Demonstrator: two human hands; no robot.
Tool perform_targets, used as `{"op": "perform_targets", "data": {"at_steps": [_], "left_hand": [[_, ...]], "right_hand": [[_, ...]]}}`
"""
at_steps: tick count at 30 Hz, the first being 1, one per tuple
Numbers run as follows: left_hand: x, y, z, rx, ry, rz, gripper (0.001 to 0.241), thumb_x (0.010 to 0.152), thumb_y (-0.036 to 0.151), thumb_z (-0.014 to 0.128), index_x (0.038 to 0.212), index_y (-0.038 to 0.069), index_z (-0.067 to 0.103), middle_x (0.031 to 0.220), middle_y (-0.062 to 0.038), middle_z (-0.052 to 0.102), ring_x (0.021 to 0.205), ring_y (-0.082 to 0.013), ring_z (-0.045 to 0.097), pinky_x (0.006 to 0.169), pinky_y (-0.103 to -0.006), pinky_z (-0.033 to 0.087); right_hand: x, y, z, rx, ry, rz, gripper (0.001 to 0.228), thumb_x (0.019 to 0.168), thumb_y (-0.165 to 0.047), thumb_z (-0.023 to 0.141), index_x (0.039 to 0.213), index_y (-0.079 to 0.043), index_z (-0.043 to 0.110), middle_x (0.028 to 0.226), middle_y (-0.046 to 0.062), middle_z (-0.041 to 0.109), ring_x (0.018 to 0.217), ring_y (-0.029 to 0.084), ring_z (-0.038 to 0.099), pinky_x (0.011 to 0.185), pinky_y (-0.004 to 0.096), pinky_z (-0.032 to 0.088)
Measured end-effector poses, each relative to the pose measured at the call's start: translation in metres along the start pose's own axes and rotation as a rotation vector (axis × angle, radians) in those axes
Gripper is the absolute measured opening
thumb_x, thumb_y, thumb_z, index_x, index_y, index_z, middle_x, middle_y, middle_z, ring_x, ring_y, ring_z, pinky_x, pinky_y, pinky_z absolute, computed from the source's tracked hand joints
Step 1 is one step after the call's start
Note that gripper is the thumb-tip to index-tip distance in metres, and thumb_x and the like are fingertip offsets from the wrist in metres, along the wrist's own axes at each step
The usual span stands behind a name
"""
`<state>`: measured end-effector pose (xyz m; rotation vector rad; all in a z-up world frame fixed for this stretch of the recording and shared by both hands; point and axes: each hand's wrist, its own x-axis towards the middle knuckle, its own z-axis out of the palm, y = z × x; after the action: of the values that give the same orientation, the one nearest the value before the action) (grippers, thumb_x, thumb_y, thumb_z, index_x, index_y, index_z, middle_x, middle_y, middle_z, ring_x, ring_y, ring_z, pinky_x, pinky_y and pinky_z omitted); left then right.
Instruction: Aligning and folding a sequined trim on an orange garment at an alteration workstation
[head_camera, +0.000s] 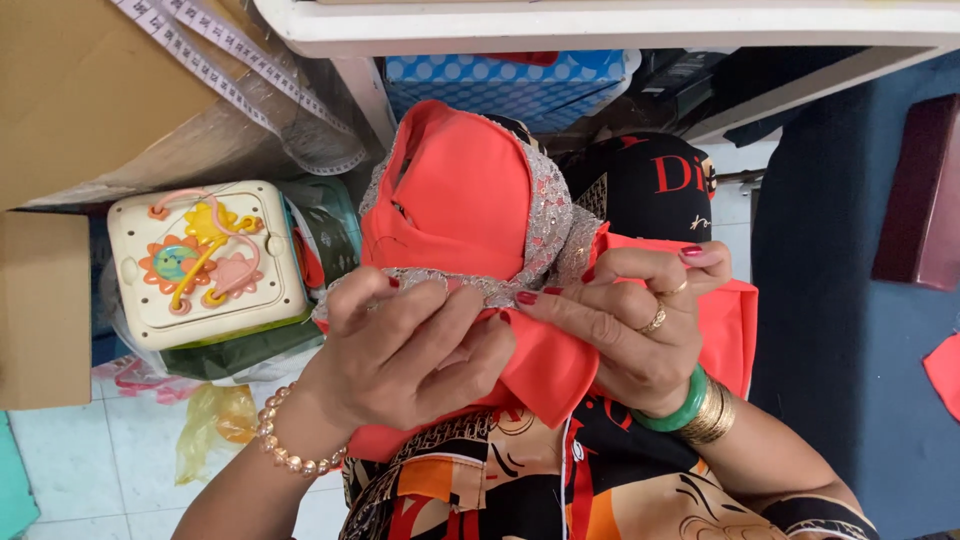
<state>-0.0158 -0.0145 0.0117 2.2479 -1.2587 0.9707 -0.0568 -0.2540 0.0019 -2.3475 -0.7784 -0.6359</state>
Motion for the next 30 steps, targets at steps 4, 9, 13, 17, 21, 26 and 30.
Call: {"op": "perform_targets", "data": {"at_steps": [4,9,13,17,21,26,30], "left_hand": [[-0.004,0.001,0.003,-0.021,0.006,0.035,0.007,0.100,0.016,0.057,0.098,0.020,0.061,0.098,0.000,0.070,0.086,-0.0149,0.059,0.071,-0.0346,0.038],[-0.004,0.003,0.001,0.001,-0.044,0.041,0.008,0.101,0.014,0.053,0.098,0.020,0.057,0.096,0.000,0.070,0.085,-0.0157,0.056,0.073,-0.0337,0.038],[-0.001,0.004,0.000,0.008,-0.052,0.051,0.010,0.103,0.014,0.049,0.098,0.019,0.055,0.093,-0.001,0.069,0.084,-0.0154,0.055,0.072,-0.0322,0.037],[-0.002,0.005,0.000,0.039,-0.063,0.067,0.011,0.102,0.014,0.045,0.098,0.019,0.053,0.092,0.001,0.069,0.086,-0.0148,0.054,0.072,-0.0315,0.037],[0.001,0.005,-0.002,0.063,-0.048,0.091,0.011,0.102,0.014,0.045,0.098,0.020,0.053,0.090,0.000,0.069,0.082,-0.0140,0.053,0.071,-0.0307,0.035],[0.000,0.001,-0.002,0.071,-0.051,0.125,0.010,0.101,0.012,0.048,0.100,0.019,0.054,0.093,0.001,0.070,0.082,-0.0131,0.055,0.068,-0.0295,0.036],[-0.010,0.000,0.010,-0.058,-0.079,0.006,0.005,0.105,0.015,0.059,0.108,0.017,0.057,0.109,-0.002,0.069,0.091,-0.0189,0.055,0.080,-0.0390,0.036]], "right_hand": [[0.002,0.001,0.000,-0.004,0.012,-0.058,0.019,0.100,-0.004,0.061,0.108,-0.008,0.078,0.094,0.000,0.067,0.089,0.023,0.056,0.080,0.029,0.051],[-0.003,0.004,-0.001,-0.044,0.018,-0.096,0.027,0.102,-0.006,0.055,0.106,-0.011,0.080,0.095,-0.002,0.068,0.091,0.023,0.055,0.082,0.032,0.049],[-0.004,0.001,-0.002,-0.053,0.030,-0.081,0.020,0.101,-0.013,0.060,0.101,-0.009,0.079,0.093,0.000,0.068,0.089,0.024,0.054,0.079,0.032,0.051],[-0.015,0.003,-0.003,-0.118,-0.013,-0.052,0.024,0.104,-0.015,0.053,0.106,-0.016,0.077,0.098,-0.009,0.072,0.096,0.023,0.056,0.104,0.042,0.024],[-0.002,0.003,-0.002,-0.110,0.030,-0.124,0.032,0.104,-0.008,0.050,0.099,-0.022,0.078,0.105,-0.008,0.074,0.095,0.019,0.057,0.099,0.044,0.018],[0.007,-0.009,0.004,0.012,0.038,-0.042,0.019,0.101,-0.004,0.056,0.101,0.000,0.074,0.098,0.011,0.073,0.090,0.027,0.058,0.082,0.034,0.051],[0.007,-0.005,0.006,-0.031,-0.016,0.061,0.025,0.105,-0.010,0.053,0.107,-0.011,0.078,0.104,0.003,0.070,0.094,0.027,0.057,0.091,0.040,0.036]]}}
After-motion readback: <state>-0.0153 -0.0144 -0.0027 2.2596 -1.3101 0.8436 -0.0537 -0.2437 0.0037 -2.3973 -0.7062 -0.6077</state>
